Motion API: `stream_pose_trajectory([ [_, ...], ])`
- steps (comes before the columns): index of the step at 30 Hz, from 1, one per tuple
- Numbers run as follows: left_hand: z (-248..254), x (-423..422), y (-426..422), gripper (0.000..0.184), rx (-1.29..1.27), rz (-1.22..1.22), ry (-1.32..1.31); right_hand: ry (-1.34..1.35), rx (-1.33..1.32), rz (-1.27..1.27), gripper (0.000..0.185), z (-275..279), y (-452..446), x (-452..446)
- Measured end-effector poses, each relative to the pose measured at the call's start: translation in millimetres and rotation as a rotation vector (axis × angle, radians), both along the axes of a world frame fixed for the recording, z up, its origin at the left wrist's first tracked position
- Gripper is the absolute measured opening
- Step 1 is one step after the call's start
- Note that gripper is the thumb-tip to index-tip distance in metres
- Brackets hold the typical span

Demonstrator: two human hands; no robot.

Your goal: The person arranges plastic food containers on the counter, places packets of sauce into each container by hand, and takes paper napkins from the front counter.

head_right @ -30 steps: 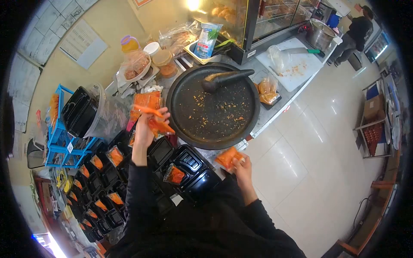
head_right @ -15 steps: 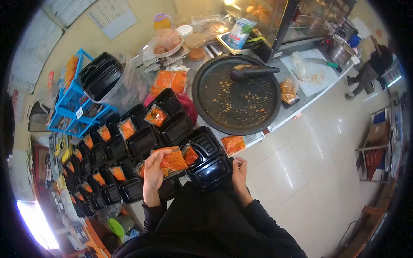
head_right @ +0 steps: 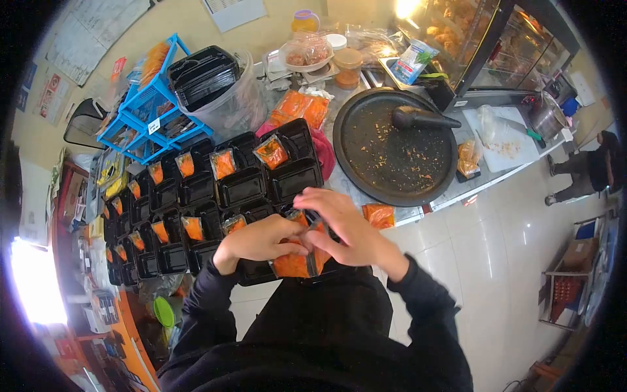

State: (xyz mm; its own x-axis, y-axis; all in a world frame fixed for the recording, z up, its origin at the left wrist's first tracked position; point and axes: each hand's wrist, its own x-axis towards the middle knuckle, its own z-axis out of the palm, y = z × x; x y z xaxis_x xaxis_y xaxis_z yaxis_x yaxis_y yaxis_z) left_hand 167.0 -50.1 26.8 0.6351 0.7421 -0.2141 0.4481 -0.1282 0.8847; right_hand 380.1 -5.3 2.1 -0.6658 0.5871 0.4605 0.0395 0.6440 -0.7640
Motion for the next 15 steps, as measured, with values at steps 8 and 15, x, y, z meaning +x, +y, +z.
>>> stream_pose_trajectory([
  [8,-7.6,20.1,5.6,0.018,0.212,-0.087,0.052,-0.302,0.027,0.281,0.014,-4.6,2.1,26.4],
  [15,-22.2,60.5,-15.2,0.009,0.564,0.142,-0.016,-0.086,-0.376,0.085,0.022,-24.5,-24.3,60.9],
])
